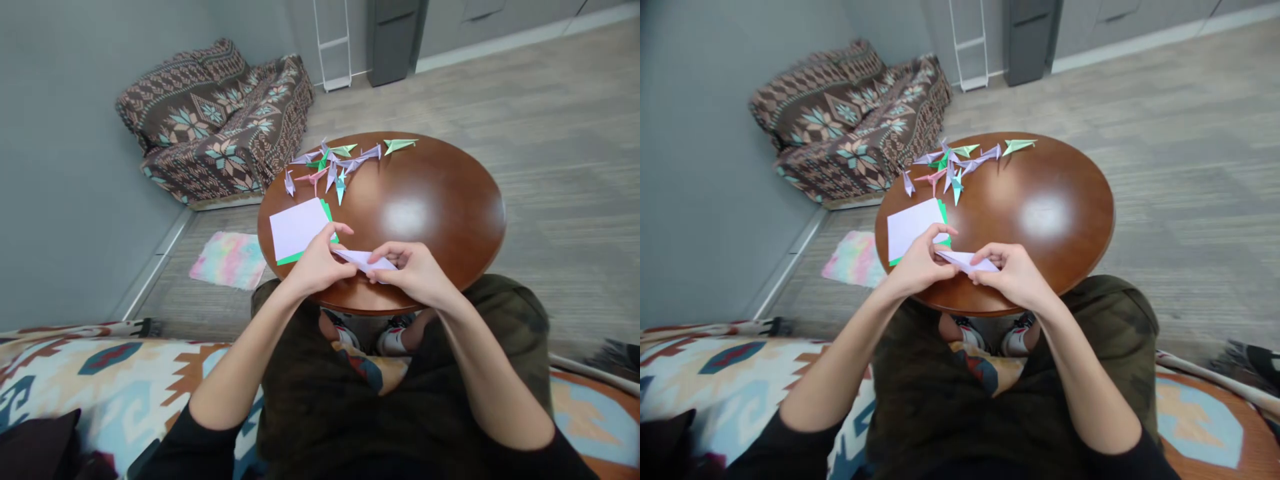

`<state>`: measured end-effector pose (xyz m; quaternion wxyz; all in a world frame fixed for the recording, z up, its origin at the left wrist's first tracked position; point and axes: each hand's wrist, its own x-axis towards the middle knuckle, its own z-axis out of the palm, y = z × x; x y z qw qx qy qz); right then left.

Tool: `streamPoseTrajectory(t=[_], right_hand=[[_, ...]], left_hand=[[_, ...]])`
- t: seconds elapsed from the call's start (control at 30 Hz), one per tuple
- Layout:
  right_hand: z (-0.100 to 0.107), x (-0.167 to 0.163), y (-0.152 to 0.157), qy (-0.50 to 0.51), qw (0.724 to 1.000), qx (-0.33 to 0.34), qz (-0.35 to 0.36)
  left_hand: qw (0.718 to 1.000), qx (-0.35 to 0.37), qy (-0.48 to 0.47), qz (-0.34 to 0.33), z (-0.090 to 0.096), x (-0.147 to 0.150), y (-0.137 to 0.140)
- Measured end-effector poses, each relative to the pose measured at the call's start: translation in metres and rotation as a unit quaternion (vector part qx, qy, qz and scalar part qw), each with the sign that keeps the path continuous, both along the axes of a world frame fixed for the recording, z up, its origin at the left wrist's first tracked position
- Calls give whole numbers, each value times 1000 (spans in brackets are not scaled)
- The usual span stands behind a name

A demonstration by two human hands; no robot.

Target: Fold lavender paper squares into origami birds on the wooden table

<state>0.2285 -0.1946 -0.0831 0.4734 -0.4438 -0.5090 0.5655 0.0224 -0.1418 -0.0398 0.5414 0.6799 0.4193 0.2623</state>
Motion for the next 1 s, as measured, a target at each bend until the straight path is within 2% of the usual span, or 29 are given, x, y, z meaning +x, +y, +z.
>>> streamPoseTrajectory(t=[0.1, 0.2, 0.3, 0.4, 0.43, 0.53, 0.7, 0.9, 1.0], right_hand=[[1, 1, 0, 2, 1000, -6, 1], [3, 1, 0, 5, 1000, -9, 0], [2, 0, 0, 9, 1000, -5, -11], [2, -2, 2, 13, 999, 6, -30], [2, -3, 2, 13, 999, 12, -37], [2, -4, 2, 7, 998, 33, -58], [1, -5, -1, 0, 996, 52, -73], [-1, -5, -1, -4, 996, 45, -71], [-4, -5, 2, 16, 994, 47, -102]], left_hand=[[1000, -17, -11, 6, 5, -9, 8], [999, -19, -21, 41, 10, -21, 18], [988, -24, -100, 116, 13, -30, 24], [965, -47, -183, 181, 7, -29, 18], [969, -66, -173, 166, 2, -25, 13], [986, -107, -114, 66, -14, -6, -3], [973, -77, -164, 144, -27, 12, -9], [973, -14, -167, 159, -20, 9, 0], [970, -45, -181, 155, -20, 13, -4]])
